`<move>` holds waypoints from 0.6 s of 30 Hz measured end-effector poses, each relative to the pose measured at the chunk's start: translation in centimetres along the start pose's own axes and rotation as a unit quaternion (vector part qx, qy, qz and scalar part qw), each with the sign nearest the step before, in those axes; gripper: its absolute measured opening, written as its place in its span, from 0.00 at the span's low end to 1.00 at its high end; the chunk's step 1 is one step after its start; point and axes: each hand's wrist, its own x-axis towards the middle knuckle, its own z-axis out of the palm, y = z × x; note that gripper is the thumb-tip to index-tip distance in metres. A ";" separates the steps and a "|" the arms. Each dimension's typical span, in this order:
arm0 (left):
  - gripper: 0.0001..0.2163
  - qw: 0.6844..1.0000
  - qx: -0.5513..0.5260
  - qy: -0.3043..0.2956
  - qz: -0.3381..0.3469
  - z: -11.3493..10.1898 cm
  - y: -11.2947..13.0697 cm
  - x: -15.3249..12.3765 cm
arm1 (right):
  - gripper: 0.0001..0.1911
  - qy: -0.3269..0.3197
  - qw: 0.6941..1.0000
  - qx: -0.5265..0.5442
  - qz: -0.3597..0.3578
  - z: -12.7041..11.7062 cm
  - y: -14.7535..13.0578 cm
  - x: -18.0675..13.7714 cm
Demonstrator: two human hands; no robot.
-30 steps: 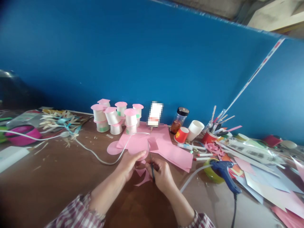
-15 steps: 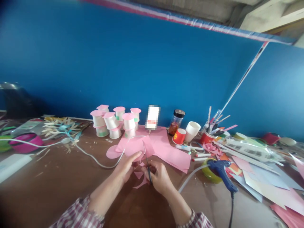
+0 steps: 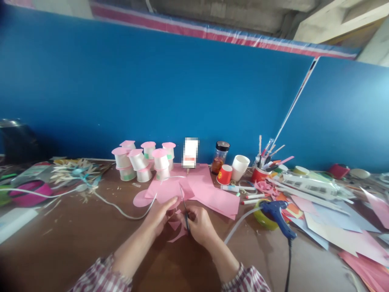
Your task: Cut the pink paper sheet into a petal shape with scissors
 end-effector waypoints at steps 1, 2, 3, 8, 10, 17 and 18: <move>0.17 1.000 0.000 -0.002 -0.003 0.0 0.0 0.0 | 0.10 -0.001 1.000 0.001 0.000 0.0 0.0 0.0; 0.16 1.000 0.000 -0.003 -0.007 0.1 0.1 -0.1 | 0.10 -0.002 1.000 0.001 -0.002 0.0 0.0 0.0; 0.16 1.000 -0.002 -0.004 -0.009 0.2 0.2 -0.2 | 0.10 -0.001 1.000 0.001 -0.006 0.0 0.0 0.0; 0.16 1.000 0.001 0.001 -0.001 0.5 0.5 -0.6 | 0.09 0.004 1.000 0.027 -0.014 0.0 0.1 0.1; 0.16 1.000 0.014 0.000 0.004 0.5 0.5 -0.7 | 0.08 0.005 0.999 0.037 -0.010 -0.1 -0.1 0.1; 0.18 0.997 0.048 -0.055 0.007 0.1 0.1 -0.6 | 0.10 0.006 0.998 0.064 -0.010 -0.3 -0.5 0.2; 0.19 0.997 0.051 -0.059 0.006 0.1 0.0 -0.5 | 0.11 0.011 0.998 0.063 -0.007 -0.3 -0.4 0.2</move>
